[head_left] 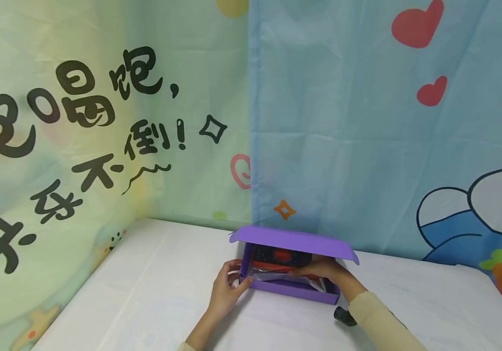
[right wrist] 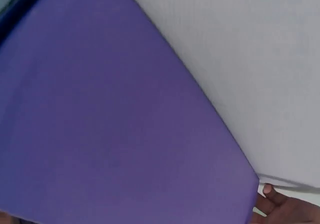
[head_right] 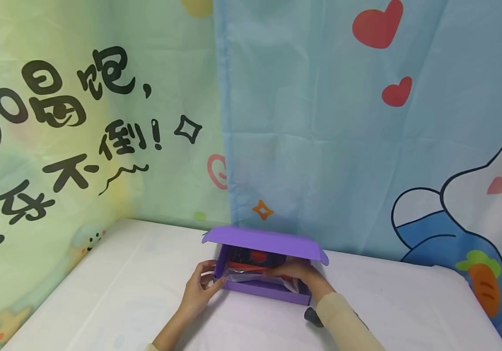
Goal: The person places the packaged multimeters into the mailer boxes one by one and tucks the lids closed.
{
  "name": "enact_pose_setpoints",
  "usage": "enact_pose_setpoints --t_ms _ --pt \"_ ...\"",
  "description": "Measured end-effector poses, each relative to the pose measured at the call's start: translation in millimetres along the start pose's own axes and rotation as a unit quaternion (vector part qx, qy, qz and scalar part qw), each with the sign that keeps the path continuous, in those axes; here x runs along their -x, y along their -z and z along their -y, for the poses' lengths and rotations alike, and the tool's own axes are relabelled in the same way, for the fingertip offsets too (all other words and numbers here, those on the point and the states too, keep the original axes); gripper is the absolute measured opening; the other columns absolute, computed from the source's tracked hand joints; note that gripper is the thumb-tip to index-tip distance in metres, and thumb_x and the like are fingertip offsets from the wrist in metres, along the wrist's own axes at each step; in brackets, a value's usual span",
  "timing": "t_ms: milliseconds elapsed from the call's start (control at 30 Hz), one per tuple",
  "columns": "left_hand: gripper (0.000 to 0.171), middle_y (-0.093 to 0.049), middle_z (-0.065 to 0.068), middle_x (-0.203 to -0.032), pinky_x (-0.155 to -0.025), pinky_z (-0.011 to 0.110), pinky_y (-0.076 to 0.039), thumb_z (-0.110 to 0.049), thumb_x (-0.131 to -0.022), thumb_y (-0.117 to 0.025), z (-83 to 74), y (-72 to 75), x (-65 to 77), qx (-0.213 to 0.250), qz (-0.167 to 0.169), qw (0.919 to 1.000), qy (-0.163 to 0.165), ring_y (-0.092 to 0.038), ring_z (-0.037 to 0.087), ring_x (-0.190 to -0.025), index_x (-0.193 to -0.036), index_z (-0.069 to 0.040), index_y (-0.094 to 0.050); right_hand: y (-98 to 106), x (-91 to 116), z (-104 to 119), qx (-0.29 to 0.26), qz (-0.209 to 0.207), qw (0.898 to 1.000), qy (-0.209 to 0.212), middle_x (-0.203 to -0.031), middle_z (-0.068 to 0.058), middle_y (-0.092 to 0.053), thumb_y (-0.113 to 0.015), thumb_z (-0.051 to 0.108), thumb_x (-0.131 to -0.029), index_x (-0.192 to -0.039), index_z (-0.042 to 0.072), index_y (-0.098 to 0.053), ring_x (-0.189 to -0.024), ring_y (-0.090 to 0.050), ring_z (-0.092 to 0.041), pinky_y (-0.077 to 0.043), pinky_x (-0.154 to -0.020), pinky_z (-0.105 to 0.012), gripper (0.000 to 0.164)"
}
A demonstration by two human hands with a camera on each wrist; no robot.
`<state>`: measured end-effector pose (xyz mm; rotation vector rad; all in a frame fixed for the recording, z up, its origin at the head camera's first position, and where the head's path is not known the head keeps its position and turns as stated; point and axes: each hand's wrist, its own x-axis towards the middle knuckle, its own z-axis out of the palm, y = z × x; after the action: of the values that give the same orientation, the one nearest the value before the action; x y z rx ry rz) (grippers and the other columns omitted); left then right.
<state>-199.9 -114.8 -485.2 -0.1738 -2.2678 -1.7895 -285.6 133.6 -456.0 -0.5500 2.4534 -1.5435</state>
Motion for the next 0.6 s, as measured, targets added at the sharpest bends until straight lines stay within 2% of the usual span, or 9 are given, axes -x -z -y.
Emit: enact_pose_setpoints --t_ms 100,200,300,467,600 --pt "0.046 -0.059 0.02 -0.114 -0.065 0.016 -0.041 -0.011 -0.081 -0.07 11.4 0.4 -3.8 -0.01 0.0 0.9999 -0.004 -0.061 0.036 -0.098 -0.12 0.0 -0.05 -2.4 -2.7 2.5 -0.02 -0.014 1.0 -0.005 -0.135 -0.016 -0.04 -0.082 0.023 -0.068 -0.137 0.006 -0.03 -0.123 -0.038 -0.033 -0.029 -0.106 -0.049 0.088" --pt "0.046 -0.06 0.016 -0.114 -0.064 0.017 -0.041 -0.017 -0.081 -0.071 22.3 -2.5 -6.3 -0.009 0.002 0.9999 -0.007 -0.062 0.032 -0.098 -0.12 -0.005 -0.051 -1.8 -0.9 3.7 -0.034 -0.039 0.998 -0.03 -0.135 -0.011 -0.038 -0.078 0.026 -0.073 -0.139 0.011 -0.027 -0.124 -0.037 -0.029 -0.029 -0.106 -0.047 0.085" --pt "0.047 -0.06 0.016 -0.114 -0.064 0.017 -0.041 -0.021 -0.08 -0.072 26.5 -3.8 -7.4 -0.005 0.004 0.9999 -0.013 -0.062 0.031 -0.098 -0.119 -0.006 -0.051 -0.9 0.7 4.9 -0.04 -0.058 0.996 -0.058 -0.137 -0.008 -0.037 -0.074 0.032 -0.077 -0.14 0.014 -0.023 -0.126 -0.036 -0.027 -0.03 -0.107 -0.048 0.083" --pt "0.046 -0.06 0.015 -0.114 -0.066 0.017 -0.042 -0.02 -0.08 -0.072 24.8 -4.5 -6.5 -0.006 0.003 1.0 -0.004 -0.062 0.031 -0.098 -0.119 -0.007 -0.052 2.4 6.7 7.9 -0.056 -0.088 0.99 -0.091 -0.143 -0.01 -0.031 -0.071 0.037 -0.079 -0.145 0.014 -0.016 -0.131 -0.031 -0.029 -0.025 -0.109 -0.053 0.088" --pt "0.045 -0.06 0.017 -0.114 -0.064 0.018 -0.04 -0.014 -0.08 -0.071 15.3 -3.5 -3.6 -0.01 -0.005 0.9999 0.006 -0.062 0.034 -0.098 -0.119 -0.004 -0.051 4.6 13.7 10.9 -0.076 -0.104 0.985 -0.118 -0.146 -0.014 -0.026 -0.069 0.037 -0.08 -0.145 0.009 -0.012 -0.133 -0.026 -0.031 -0.021 -0.111 -0.054 0.09"
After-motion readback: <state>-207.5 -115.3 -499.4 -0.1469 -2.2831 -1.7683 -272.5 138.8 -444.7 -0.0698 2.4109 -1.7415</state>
